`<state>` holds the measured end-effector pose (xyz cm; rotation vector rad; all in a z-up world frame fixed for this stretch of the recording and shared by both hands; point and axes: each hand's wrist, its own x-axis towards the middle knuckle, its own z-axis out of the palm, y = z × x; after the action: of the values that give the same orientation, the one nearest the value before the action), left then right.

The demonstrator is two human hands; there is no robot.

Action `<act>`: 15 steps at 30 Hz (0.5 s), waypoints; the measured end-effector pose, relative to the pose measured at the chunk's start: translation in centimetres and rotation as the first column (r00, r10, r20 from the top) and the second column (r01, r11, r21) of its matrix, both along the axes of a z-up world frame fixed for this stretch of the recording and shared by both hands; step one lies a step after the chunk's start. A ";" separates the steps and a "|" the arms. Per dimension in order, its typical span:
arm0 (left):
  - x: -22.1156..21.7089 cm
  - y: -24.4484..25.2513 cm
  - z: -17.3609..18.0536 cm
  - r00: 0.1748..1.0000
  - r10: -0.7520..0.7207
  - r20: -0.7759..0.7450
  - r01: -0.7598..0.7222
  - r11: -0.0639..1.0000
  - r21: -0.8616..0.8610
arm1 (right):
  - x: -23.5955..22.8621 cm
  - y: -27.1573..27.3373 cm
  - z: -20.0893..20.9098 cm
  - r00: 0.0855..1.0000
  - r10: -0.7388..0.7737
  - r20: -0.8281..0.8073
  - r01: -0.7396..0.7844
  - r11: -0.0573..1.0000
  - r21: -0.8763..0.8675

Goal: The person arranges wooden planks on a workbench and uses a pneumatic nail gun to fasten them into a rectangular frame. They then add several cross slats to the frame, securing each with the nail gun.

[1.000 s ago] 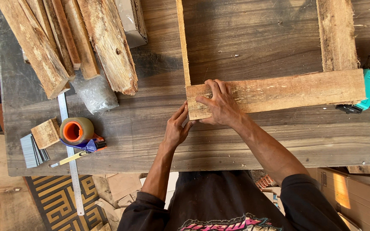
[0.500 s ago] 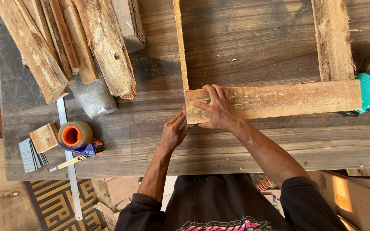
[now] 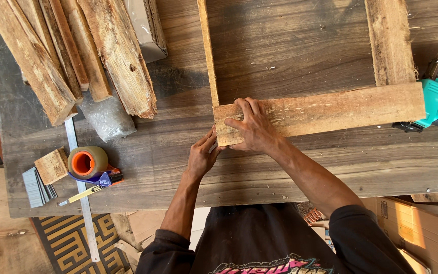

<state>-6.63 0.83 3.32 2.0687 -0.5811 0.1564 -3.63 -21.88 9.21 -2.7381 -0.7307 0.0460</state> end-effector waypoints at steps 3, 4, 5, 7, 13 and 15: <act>0.1 0.0 0.1 1.000 0.001 0.000 -0.001 1.000 0.004 | 0.0 0.1 0.4 1.000 0.005 -0.003 -0.005 1.000 -0.009; 0.1 0.0 0.2 1.000 0.003 0.001 -0.003 1.000 0.003 | 0.1 0.1 0.4 1.000 0.008 -0.002 -0.008 1.000 -0.010; 0.1 0.0 0.3 1.000 -0.001 -0.007 0.001 1.000 -0.005 | 0.1 0.1 0.3 1.000 0.007 -0.001 -0.007 1.000 -0.003; 0.4 0.4 -0.8 1.000 -0.007 -0.012 0.006 1.000 -0.013 | 0.1 0.0 0.0 1.000 0.006 0.003 -0.006 1.000 0.004; 2.0 0.6 -1.8 0.981 -0.036 -0.189 0.016 0.994 -0.107 | 0.0 0.0 -0.9 0.999 0.001 0.045 -0.003 0.999 0.039; 2.5 -0.1 -2.0 0.920 0.009 -0.393 -0.087 0.980 -0.181 | 0.0 0.2 -0.9 0.999 -0.026 0.029 0.026 1.000 0.004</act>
<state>-4.18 0.74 1.34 1.8541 -0.2562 -0.1652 -3.66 -21.72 8.34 -2.7498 -0.7022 -0.0007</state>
